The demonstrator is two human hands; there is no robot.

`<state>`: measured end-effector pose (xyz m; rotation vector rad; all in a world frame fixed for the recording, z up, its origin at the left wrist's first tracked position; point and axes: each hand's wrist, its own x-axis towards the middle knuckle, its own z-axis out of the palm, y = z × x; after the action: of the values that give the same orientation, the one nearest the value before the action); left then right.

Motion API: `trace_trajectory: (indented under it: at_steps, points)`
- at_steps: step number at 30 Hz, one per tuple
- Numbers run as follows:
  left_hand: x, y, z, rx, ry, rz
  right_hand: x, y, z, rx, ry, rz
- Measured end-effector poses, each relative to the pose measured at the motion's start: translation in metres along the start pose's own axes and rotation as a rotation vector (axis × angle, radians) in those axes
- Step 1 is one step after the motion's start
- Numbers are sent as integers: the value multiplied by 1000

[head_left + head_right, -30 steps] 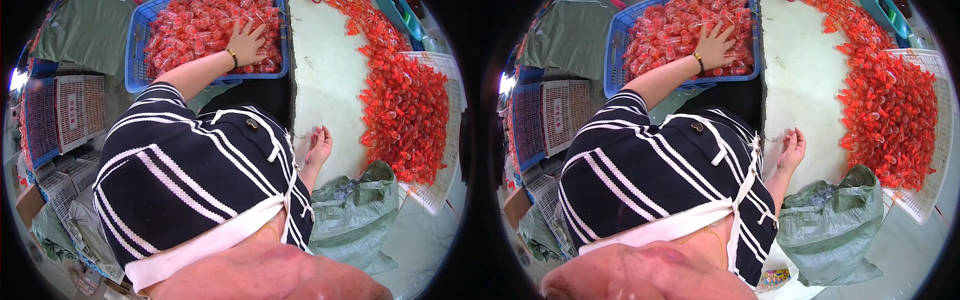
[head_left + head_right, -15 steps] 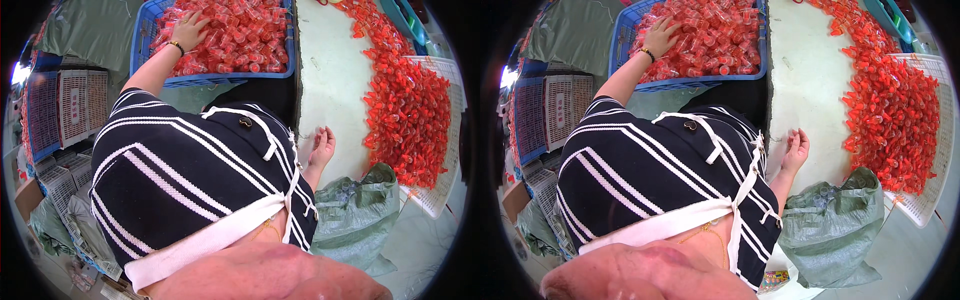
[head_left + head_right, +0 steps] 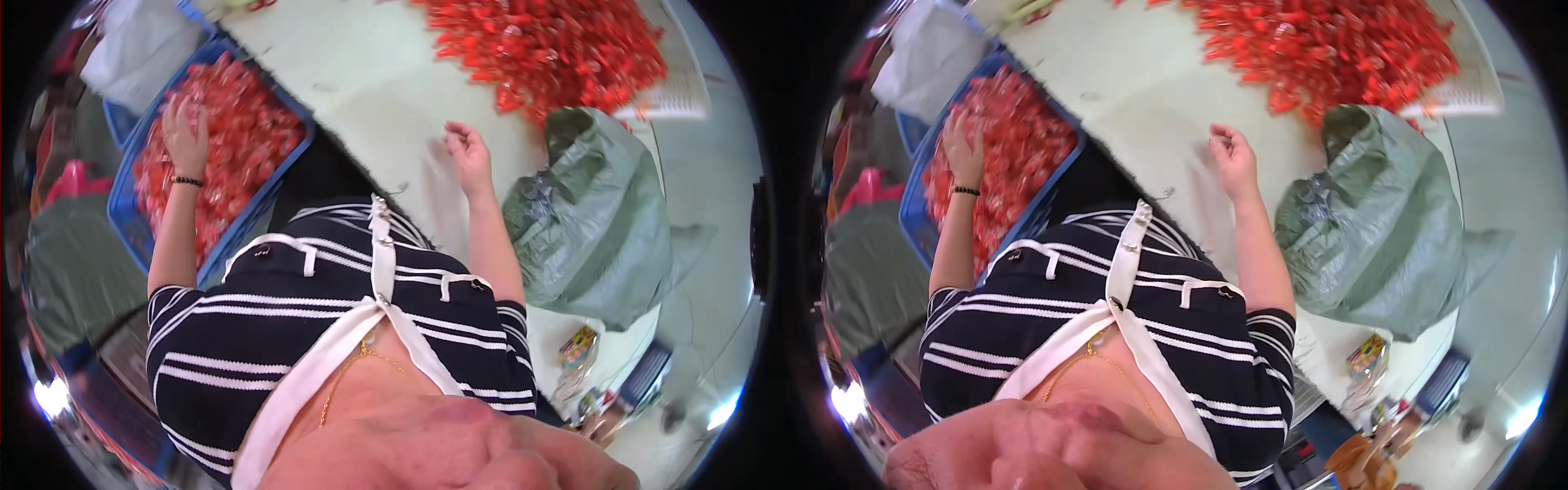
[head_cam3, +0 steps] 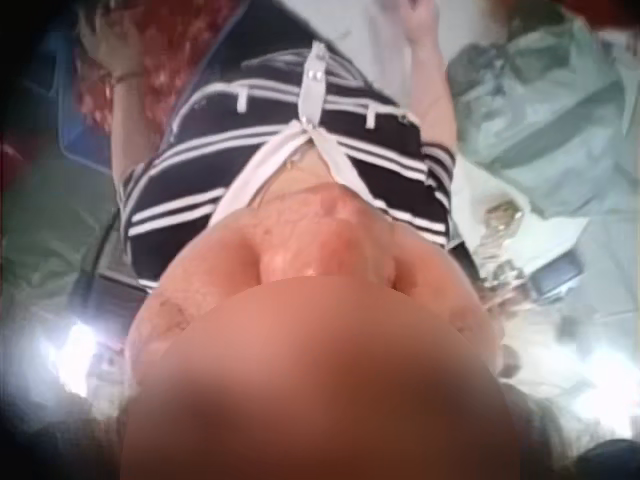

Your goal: Sorting and inspecting small red plastic components at a workbench.

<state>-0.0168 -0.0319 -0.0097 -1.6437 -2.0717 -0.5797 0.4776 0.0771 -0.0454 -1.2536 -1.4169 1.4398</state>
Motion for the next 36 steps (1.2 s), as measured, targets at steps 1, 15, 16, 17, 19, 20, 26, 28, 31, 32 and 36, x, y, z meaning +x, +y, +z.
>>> trace_trajectory:
  at_steps: [1, 15, 16, 17, 19, 20, 26, 28, 31, 32, 36]
  points:
    - [22, 27, 5, -117, 23, 105, 15, 2, -16, -28, 67, -76]
    - [213, 312, 135, -739, -371, 320, 207, -63, -154, -761, 393, -325]
    - [208, 324, 135, -659, -414, 377, 210, -65, -146, -901, 424, -293]
    - [201, 333, 132, -577, -460, 437, 209, -65, -140, -1039, 455, -253]
    - [188, 342, 129, -496, -516, 505, 204, -62, -133, -991, 410, -287]
    - [181, 345, 127, -546, -510, 512, 200, -60, -130, -943, 363, -329]
    - [131, 339, 111, -582, -468, 519, 156, -41, -92, -861, 319, -501]
    - [110, 333, 104, -593, -476, 521, 134, -35, -80, -886, 364, -574]
    - [86, 321, 94, -618, -470, 518, 104, -34, -63, -948, 433, -631]
    - [80, 316, 91, -690, -468, 511, 94, -37, -59, -1005, 476, -654]
    - [62, 285, 84, -888, -462, 454, 38, -44, -41, -880, 423, -670]
